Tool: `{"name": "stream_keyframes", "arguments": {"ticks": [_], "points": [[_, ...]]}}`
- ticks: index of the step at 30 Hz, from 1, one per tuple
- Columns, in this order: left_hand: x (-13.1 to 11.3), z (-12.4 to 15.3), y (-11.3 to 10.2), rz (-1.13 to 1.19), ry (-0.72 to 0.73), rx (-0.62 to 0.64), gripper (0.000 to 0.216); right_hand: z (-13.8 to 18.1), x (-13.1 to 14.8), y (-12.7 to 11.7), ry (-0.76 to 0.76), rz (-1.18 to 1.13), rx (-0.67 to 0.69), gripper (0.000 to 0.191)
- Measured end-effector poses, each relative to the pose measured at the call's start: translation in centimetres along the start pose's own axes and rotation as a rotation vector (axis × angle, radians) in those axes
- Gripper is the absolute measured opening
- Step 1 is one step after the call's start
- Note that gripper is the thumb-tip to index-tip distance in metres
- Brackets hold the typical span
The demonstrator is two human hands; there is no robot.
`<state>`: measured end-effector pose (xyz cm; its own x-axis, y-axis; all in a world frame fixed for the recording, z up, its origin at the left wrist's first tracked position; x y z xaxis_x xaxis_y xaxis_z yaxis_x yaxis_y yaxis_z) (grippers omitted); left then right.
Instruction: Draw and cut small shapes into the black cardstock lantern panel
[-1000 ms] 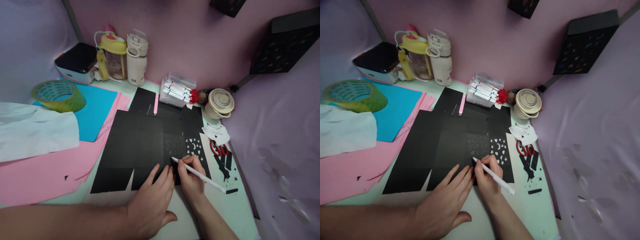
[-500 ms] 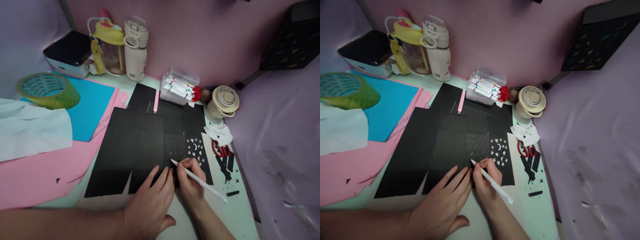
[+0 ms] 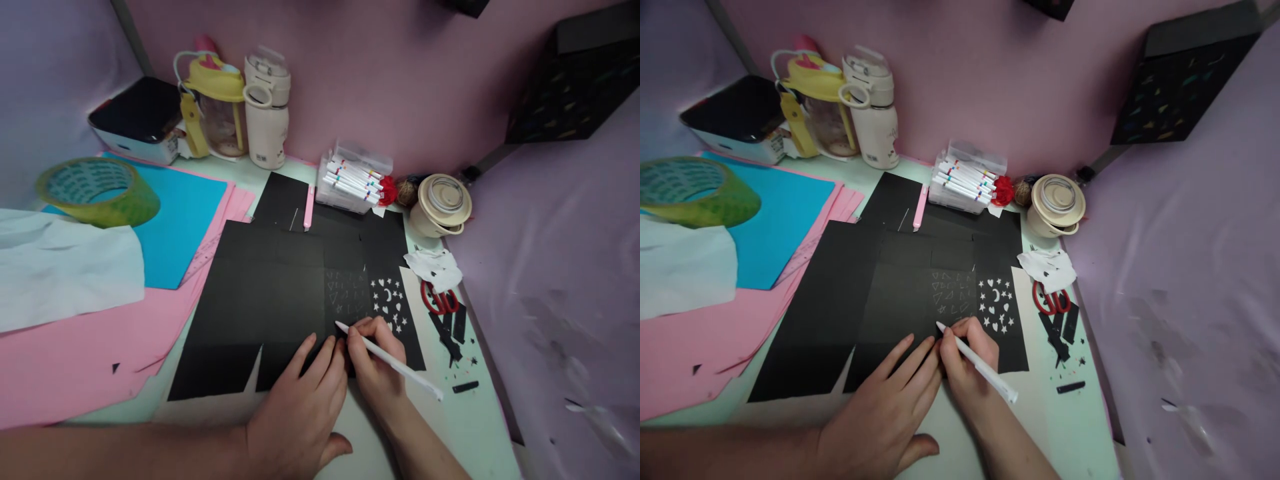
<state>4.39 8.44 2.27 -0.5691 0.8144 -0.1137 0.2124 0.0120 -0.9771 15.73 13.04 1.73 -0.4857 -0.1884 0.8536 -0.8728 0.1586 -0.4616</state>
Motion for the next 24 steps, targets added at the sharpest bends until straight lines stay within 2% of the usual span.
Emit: {"name": "stream_keyframes", "arguments": {"ticks": [5, 14, 24], "points": [[0.0, -0.1, -0.1, 0.003, -0.001, 0.003, 0.078, 0.0, 0.1, 0.0, 0.007, 0.035, -0.006, 0.019], [0.1, -0.1, -0.1, -0.011, -0.001, 0.007, 0.081, 0.0, -0.1, -0.9, 0.063, 0.137, -0.155, 0.020], [0.1, -0.1, -0.1, -0.009, -0.003, 0.009, 0.082, 0.3, -0.5, -1.2, 0.054, 0.028, -0.174, 0.022]]}}
Point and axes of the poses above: each hand's wrist, its own z-axis away from the middle knuckle, its own y-axis out of the palm, x = y × z, the point moved 7 cm from there along -z, towards the middle knuckle, and after that the axes turned 3 degrees about x, right-handed, at the moved point
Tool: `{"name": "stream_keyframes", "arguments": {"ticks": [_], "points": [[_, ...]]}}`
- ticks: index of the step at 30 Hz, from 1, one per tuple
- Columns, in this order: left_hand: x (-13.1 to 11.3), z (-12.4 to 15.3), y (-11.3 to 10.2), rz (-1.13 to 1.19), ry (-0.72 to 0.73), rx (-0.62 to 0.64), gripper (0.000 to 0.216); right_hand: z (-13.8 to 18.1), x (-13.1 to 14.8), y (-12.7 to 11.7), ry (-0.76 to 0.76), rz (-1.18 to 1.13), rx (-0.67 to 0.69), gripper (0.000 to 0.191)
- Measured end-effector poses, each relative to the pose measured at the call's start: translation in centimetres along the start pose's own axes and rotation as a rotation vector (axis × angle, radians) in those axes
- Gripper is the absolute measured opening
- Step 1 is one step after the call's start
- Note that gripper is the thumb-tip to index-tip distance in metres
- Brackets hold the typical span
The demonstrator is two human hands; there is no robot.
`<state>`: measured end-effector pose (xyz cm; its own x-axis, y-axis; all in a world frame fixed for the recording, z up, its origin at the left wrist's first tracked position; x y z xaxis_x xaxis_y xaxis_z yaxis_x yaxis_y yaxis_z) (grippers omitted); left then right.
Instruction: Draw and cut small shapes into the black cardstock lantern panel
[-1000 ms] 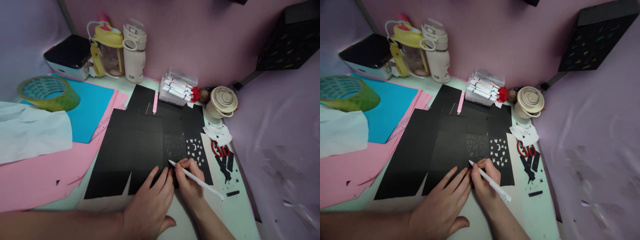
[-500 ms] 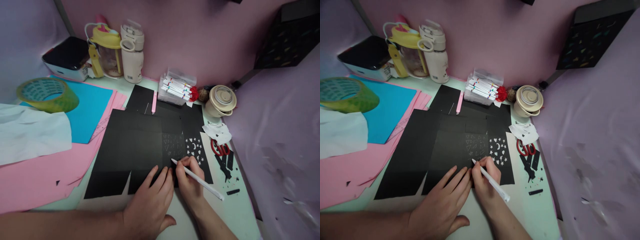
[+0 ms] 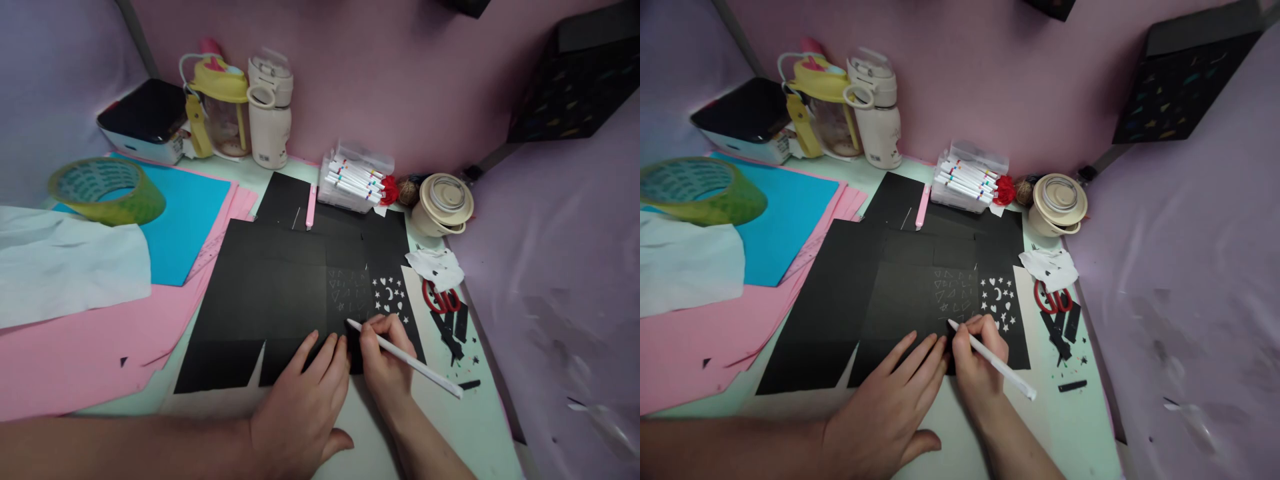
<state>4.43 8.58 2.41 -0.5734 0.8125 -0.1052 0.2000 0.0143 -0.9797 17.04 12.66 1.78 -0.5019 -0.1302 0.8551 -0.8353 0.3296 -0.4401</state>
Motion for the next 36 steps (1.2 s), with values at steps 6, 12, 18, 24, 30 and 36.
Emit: {"name": "stream_keyframes", "arguments": {"ticks": [6, 12, 18, 24, 30, 36], "points": [[0.0, 0.0, 0.1, 0.004, 0.005, 0.008, 0.083, 0.0, 0.3, 0.4, -0.014, -0.008, 0.061, 0.024], [0.0, -0.1, 0.0, 0.003, 0.007, 0.007, 0.082, -0.1, 0.8, 1.0, -0.040, -0.059, 0.133, 0.025], [0.0, 0.0, 0.1, 0.005, 0.014, 0.021, 0.081, -0.1, 0.9, 1.1, -0.069, -0.062, 0.157, 0.024], [0.0, 0.0, -0.2, 0.005, 0.016, 0.019, 0.081, -0.1, 1.0, 1.2, -0.046, -0.024, 0.169, 0.023], [0.0, -0.1, -0.1, 0.003, 0.010, 0.015, 0.079, 0.1, 0.9, 1.3, -0.025, -0.022, 0.164, 0.023], [-0.1, 0.0, -0.1, -0.010, 0.011, 0.007, 0.080, 0.1, 0.3, 0.3, 0.015, 0.071, 0.020, 0.025]]}}
Point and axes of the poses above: each hand's wrist, its own z-axis away from the middle knuckle, its own y-axis out of the palm, x = y × z, the point moved 7 cm from there along -z, towards the middle knuckle, and after that the axes turned 3 degrees about x, right-handed, at the moved point
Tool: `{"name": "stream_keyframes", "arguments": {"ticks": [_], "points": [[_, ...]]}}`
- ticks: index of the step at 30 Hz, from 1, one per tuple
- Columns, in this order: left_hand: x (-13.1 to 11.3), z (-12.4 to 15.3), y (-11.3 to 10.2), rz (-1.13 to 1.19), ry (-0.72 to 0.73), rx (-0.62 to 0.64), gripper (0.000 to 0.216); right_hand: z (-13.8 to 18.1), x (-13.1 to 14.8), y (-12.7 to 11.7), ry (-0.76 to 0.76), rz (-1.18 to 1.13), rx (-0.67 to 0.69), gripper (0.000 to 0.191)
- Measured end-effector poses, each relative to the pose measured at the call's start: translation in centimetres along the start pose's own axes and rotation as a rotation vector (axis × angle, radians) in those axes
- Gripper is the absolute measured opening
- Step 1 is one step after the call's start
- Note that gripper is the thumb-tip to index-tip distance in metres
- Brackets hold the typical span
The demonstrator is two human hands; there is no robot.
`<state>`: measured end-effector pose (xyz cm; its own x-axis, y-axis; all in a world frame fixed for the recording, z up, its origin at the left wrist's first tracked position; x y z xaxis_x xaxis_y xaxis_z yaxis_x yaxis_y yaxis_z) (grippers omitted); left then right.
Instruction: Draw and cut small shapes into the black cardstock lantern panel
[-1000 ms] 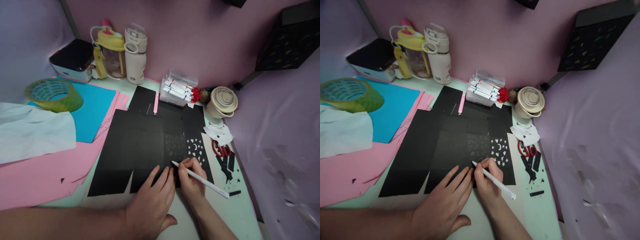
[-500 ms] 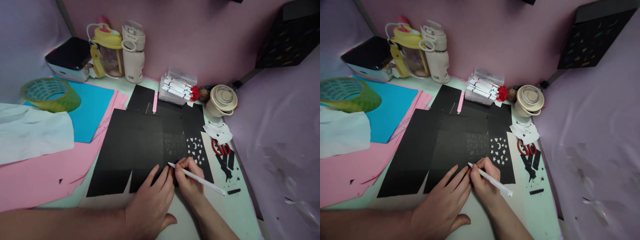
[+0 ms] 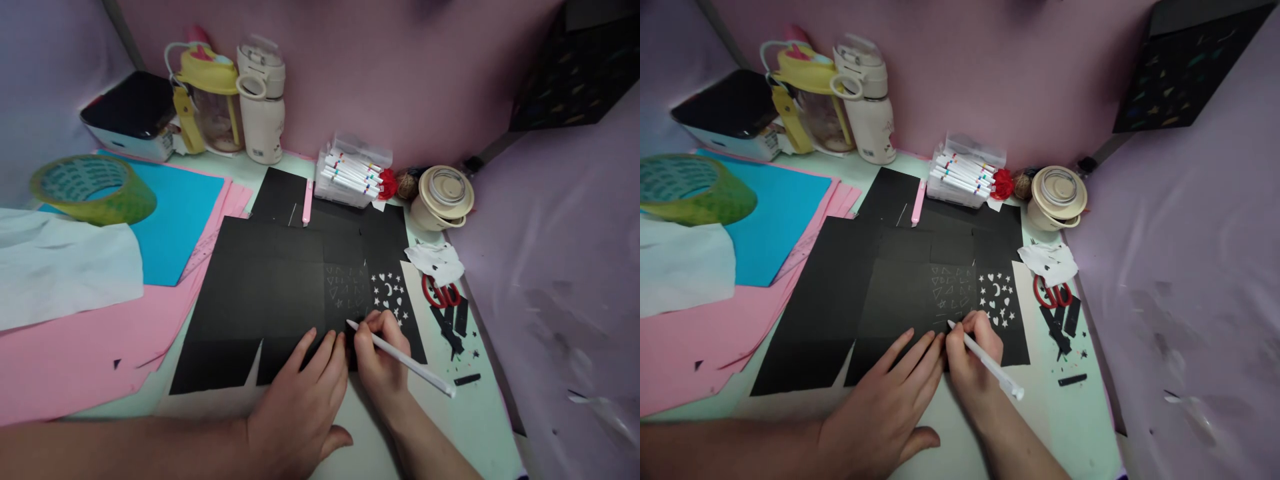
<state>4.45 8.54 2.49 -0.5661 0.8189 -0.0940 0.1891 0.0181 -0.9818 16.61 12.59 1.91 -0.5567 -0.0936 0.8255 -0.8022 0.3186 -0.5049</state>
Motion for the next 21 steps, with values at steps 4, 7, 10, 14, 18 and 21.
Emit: {"name": "stream_keyframes", "arguments": {"ticks": [4, 7, 10, 14, 18, 21], "points": [[-0.01, -0.02, -0.08, -0.002, -0.001, -0.002, 0.081, -0.06, 0.10, -0.13, -0.023, 0.035, -0.016, 0.023], [0.01, 0.07, -0.08, -0.004, -0.001, -0.006, 0.081, -0.08, 0.08, -0.17, -0.023, 0.036, -0.020, 0.024], [0.01, 0.18, 0.04, -0.004, 0.000, -0.001, 0.081, -0.05, 0.02, -0.14, -0.018, 0.033, -0.017, 0.024], [-0.01, 0.17, 0.18, -0.003, -0.005, -0.001, 0.082, -0.02, -0.22, -0.15, -0.013, 0.026, -0.012, 0.024], [-0.04, 0.10, 0.15, 0.003, -0.007, -0.009, 0.080, -0.06, -0.64, -0.68, -0.007, -0.060, -0.059, 0.023], [-0.06, 0.17, 0.08, 0.003, -0.004, -0.019, 0.079, -0.15, -0.89, -0.59, -0.002, -0.057, -0.032, 0.023]]}}
Point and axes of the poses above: each hand's wrist, its own z-axis away from the middle knuckle, its own y-axis out of the palm, x = y × z, the point moved 7 cm from there along -z, towards the middle knuckle, and after that the axes turned 3 degrees about x, right-handed, at the moved point
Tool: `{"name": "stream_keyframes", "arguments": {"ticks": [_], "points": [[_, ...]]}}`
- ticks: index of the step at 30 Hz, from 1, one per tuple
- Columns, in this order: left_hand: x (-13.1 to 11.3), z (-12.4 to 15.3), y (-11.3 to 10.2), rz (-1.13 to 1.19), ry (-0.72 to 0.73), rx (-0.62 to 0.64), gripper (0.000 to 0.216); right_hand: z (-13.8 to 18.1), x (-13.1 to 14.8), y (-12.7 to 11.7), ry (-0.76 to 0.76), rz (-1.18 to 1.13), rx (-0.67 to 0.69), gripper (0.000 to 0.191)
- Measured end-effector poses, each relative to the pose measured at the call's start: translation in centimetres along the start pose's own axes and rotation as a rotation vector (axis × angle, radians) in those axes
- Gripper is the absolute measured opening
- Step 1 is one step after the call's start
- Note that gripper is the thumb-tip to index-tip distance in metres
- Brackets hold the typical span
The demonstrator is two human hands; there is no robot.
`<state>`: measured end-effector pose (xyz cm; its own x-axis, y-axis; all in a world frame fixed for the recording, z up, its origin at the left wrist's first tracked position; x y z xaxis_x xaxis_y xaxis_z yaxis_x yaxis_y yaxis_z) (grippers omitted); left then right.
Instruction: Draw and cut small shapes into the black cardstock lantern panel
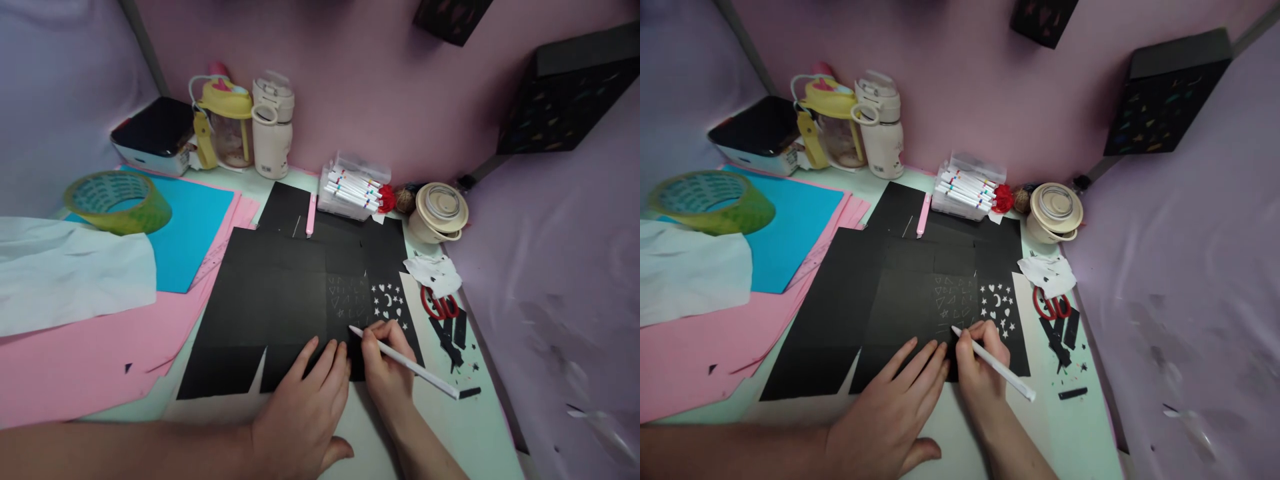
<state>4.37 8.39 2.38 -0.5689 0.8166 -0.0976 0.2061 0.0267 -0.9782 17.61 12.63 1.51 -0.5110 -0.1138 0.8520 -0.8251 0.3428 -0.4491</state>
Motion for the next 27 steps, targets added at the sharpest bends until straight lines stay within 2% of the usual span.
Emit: {"name": "stream_keyframes", "arguments": {"ticks": [3, 16, 27], "points": [[-0.03, 0.11, 0.04, -0.006, 0.005, -0.002, 0.078, -0.01, -0.07, 0.31, -0.005, 0.017, 0.045, 0.022], [-0.03, -0.02, -0.06, -0.007, -0.003, -0.015, 0.081, -0.17, 0.34, 0.49, -0.031, 0.061, 0.072, 0.021], [0.20, -0.12, -0.20, -0.007, -0.003, -0.013, 0.081, -0.02, 0.10, 0.20, 0.018, 0.043, 0.035, 0.026]]}}
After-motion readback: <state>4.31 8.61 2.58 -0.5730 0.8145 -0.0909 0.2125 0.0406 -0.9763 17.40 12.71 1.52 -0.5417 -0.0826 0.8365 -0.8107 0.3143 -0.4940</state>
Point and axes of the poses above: each hand's wrist, its own z-axis away from the middle knuckle, its own y-axis out of the palm, x = y × z, the point moved 7 cm from there along -z, towards the middle knuckle, and after that the axes turned 3 degrees about x, right-handed, at the moved point
